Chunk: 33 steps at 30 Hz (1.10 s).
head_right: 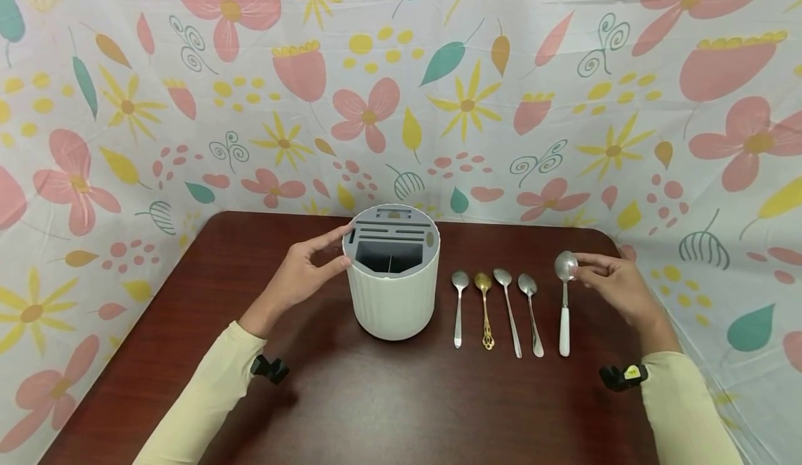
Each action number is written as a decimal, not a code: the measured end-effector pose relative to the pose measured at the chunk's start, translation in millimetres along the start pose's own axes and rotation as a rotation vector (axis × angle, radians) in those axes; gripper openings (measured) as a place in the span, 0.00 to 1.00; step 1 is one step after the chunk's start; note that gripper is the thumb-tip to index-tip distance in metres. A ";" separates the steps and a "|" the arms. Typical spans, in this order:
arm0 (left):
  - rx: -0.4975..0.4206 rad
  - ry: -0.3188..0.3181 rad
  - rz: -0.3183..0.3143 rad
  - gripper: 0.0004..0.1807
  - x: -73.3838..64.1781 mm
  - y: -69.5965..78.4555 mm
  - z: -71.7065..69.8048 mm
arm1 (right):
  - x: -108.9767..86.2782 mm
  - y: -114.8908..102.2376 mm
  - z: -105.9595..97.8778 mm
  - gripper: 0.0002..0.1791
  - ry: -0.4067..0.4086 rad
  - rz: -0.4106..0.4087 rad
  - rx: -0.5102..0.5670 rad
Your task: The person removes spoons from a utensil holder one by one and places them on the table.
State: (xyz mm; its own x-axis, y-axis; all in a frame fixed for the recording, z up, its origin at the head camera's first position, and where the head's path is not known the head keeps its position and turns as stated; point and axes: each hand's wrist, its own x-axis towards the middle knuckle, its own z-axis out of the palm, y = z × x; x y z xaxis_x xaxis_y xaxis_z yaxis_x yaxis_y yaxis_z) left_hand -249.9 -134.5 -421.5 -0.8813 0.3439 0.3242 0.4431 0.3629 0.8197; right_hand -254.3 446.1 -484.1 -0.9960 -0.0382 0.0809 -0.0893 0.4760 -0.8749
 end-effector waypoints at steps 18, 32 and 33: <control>-0.018 0.002 0.016 0.31 -0.6 -1.9 1.3 | -1.8 17.7 7.7 0.21 0.032 -0.013 -0.032; -0.035 0.000 0.016 0.31 -0.2 -1.4 0.7 | -0.7 20.0 18.4 0.22 0.072 -0.024 -0.025; -0.033 0.000 0.013 0.31 0.0 -1.3 0.7 | -0.4 20.2 19.1 0.22 0.069 -0.025 -0.007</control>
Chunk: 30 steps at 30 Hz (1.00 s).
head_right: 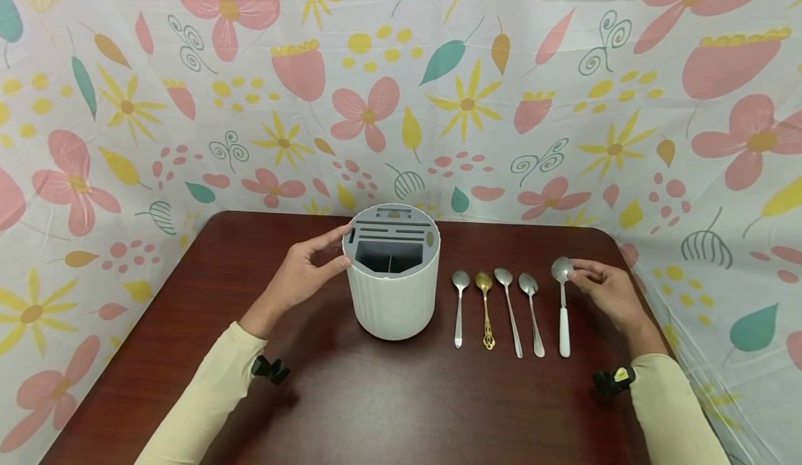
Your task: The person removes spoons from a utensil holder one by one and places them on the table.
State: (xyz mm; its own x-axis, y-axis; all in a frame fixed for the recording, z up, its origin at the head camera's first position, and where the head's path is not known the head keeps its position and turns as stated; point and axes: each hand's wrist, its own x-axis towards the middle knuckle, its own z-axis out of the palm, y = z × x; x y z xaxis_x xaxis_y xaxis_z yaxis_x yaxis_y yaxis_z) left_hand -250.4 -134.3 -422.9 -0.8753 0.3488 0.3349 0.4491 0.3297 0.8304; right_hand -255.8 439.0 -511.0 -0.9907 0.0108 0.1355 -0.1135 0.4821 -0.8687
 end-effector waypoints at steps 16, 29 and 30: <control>-0.007 -0.004 -0.002 0.32 0.9 0.3 0.6 | 8.3 20.3 5.9 0.24 -0.067 0.031 0.070; -0.010 0.001 -0.003 0.31 -0.2 -1.0 1.2 | 13.5 26.7 9.3 0.25 -0.056 0.057 0.025; -0.013 0.000 -0.003 0.31 -0.3 -1.4 1.3 | 13.7 27.6 9.6 0.25 -0.056 0.060 0.018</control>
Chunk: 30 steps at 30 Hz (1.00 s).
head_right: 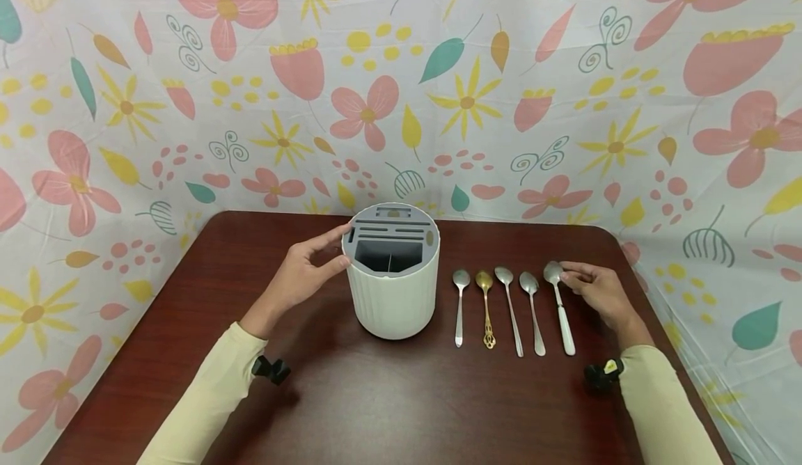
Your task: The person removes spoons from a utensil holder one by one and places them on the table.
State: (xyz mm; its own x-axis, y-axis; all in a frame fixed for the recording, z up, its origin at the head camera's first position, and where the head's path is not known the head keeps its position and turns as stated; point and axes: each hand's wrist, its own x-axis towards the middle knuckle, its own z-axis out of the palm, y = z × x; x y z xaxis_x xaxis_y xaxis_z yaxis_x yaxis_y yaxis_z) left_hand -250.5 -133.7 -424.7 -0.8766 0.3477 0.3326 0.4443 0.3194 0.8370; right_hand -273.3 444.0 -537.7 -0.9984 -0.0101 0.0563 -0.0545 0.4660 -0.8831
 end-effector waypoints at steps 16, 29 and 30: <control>-0.014 0.008 0.019 0.31 -0.6 0.4 0.3 | -2.1 0.5 3.7 0.29 0.010 0.009 -0.209; 0.017 -0.006 0.001 0.31 -0.5 2.4 -1.8 | -3.4 -1.7 3.4 0.27 0.022 0.029 -0.246; 0.022 -0.004 -0.001 0.31 -0.4 2.5 -2.1 | -3.4 -2.7 2.3 0.27 0.017 0.035 -0.248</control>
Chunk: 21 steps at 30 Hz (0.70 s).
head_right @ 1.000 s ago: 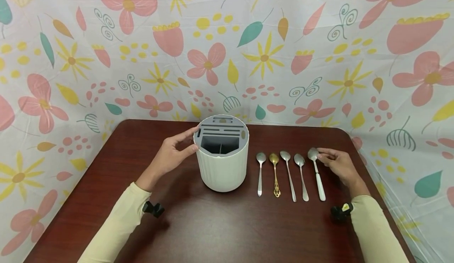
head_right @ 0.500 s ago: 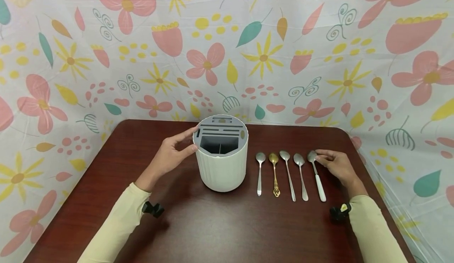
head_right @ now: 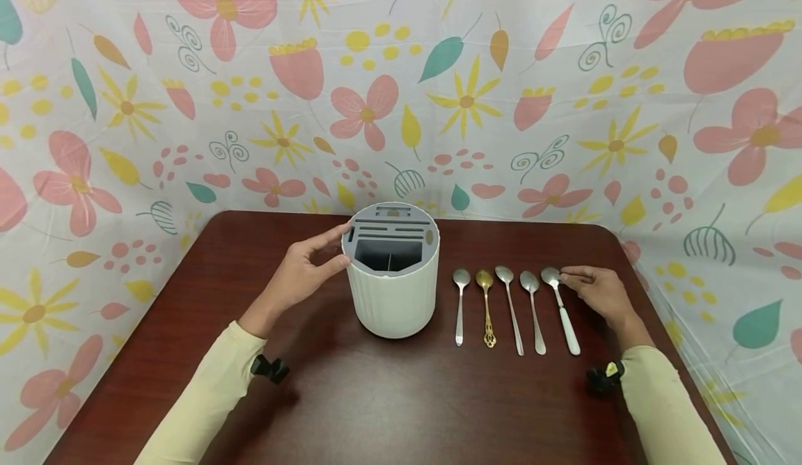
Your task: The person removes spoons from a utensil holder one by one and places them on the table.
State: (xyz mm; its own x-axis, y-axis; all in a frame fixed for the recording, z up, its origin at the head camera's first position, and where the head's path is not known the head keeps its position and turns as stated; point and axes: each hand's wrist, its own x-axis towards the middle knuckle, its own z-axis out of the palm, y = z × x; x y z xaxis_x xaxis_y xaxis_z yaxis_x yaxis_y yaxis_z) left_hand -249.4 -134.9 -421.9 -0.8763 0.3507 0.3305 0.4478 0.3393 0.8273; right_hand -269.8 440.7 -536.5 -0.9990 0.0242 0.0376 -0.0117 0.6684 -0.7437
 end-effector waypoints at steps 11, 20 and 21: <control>0.031 -0.008 0.009 0.32 3.1 0.5 -0.8 | -12.5 -14.6 -25.2 0.26 0.053 -0.030 -0.166; 0.038 -0.017 0.052 0.32 4.7 -0.3 -6.3 | -23.0 -97.5 -35.9 0.25 0.134 -0.162 -0.317; 0.033 -0.022 0.051 0.33 4.9 -0.6 -6.8 | -25.4 -108.8 -35.4 0.25 0.148 -0.170 -0.330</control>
State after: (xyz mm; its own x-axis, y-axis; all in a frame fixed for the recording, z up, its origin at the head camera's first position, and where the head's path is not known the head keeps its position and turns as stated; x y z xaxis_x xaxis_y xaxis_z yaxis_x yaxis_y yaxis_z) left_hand -255.2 -139.3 -417.7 -0.8485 0.3868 0.3612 0.4972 0.3488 0.7944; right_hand -241.6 393.7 -432.9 -0.9668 -0.0165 0.2548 -0.1376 0.8743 -0.4656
